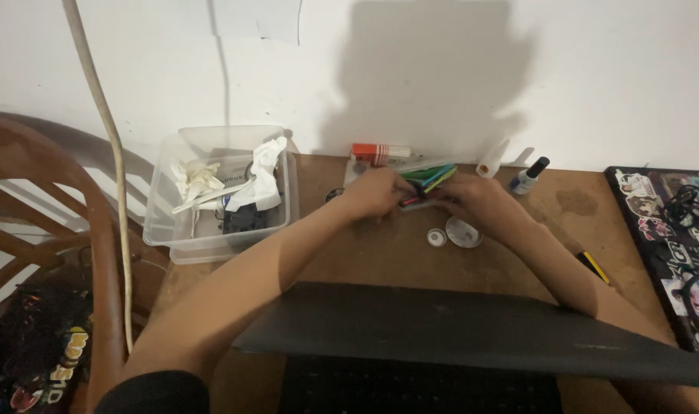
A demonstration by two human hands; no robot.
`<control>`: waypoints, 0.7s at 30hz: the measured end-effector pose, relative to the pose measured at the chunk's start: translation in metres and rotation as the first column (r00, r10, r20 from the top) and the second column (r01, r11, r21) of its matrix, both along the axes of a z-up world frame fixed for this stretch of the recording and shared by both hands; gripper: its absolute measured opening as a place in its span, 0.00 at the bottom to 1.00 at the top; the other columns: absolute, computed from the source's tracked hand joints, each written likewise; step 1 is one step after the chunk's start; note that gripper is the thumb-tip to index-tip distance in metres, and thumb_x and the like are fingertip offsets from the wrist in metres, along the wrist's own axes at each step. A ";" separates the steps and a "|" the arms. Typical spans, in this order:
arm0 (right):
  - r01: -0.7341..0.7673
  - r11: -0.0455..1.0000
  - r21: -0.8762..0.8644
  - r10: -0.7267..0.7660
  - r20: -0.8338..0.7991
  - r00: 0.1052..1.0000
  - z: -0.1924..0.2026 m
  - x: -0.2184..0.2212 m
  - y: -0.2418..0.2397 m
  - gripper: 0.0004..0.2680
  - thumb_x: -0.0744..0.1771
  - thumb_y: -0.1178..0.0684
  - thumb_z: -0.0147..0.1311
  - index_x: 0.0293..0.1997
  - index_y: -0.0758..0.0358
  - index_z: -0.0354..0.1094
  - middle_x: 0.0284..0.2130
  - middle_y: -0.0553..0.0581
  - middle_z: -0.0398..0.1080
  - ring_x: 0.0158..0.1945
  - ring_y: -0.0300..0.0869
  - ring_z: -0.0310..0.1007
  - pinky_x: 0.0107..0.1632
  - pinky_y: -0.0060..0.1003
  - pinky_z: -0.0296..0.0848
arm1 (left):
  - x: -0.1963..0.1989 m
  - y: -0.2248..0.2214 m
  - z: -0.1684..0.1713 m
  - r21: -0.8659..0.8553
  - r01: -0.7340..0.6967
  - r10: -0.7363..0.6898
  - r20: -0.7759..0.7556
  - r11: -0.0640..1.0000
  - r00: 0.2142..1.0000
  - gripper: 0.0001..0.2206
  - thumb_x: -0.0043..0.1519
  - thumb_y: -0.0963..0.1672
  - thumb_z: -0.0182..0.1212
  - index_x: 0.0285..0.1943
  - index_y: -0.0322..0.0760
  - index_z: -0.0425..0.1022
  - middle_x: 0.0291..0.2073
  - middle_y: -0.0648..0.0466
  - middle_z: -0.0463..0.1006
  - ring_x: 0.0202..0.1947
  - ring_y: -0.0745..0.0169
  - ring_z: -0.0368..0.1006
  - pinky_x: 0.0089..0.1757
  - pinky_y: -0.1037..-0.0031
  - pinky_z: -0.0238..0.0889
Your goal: Disassembling a laptop by removing screws and prying off the keyboard and casing
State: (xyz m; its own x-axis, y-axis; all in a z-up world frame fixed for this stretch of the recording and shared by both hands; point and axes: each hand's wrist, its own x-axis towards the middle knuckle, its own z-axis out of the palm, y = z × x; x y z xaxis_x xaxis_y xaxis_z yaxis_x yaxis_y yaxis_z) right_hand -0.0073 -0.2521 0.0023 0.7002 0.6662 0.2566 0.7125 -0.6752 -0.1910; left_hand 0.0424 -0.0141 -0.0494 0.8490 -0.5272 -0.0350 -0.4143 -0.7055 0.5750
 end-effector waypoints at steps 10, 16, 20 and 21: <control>-0.003 0.998 -0.063 0.004 0.013 1.000 0.015 -0.009 0.009 0.04 0.67 0.53 0.58 0.44 0.57 0.73 0.36 0.56 0.74 0.47 0.52 0.79 0.45 0.46 0.78 | -0.019 0.011 0.051 0.073 -0.140 0.134 0.083 0.987 0.988 0.10 0.53 0.53 0.66 0.43 0.68 0.85 0.38 0.57 0.87 0.45 0.42 0.82 0.48 0.55 0.76; -0.040 0.998 -0.055 0.040 -0.004 0.999 0.004 -0.001 0.004 0.04 0.68 0.54 0.56 0.44 0.56 0.72 0.38 0.54 0.75 0.49 0.52 0.78 0.46 0.46 0.78 | -0.019 0.012 0.050 0.050 -0.138 0.138 -0.007 0.989 0.990 0.11 0.52 0.53 0.67 0.43 0.65 0.85 0.34 0.56 0.87 0.41 0.46 0.83 0.46 0.56 0.77; -0.126 0.976 -0.176 0.168 0.246 0.955 -0.001 0.001 0.001 0.01 0.69 0.57 0.54 0.43 0.56 0.69 0.34 0.55 0.70 0.39 0.51 0.77 0.39 0.39 0.77 | -0.013 0.007 0.042 0.050 -0.131 0.130 0.009 0.990 0.991 0.10 0.53 0.49 0.65 0.42 0.59 0.86 0.38 0.51 0.87 0.46 0.41 0.82 0.49 0.53 0.75; -0.126 0.976 -0.176 0.168 0.247 0.955 0.002 -0.003 0.003 0.01 0.69 0.57 0.54 0.43 0.56 0.69 0.34 0.55 0.70 0.39 0.51 0.77 0.39 0.39 0.77 | -0.019 0.008 0.048 0.051 -0.130 0.130 0.010 0.990 0.991 0.10 0.53 0.49 0.65 0.42 0.59 0.86 0.38 0.51 0.87 0.46 0.41 0.82 0.49 0.53 0.75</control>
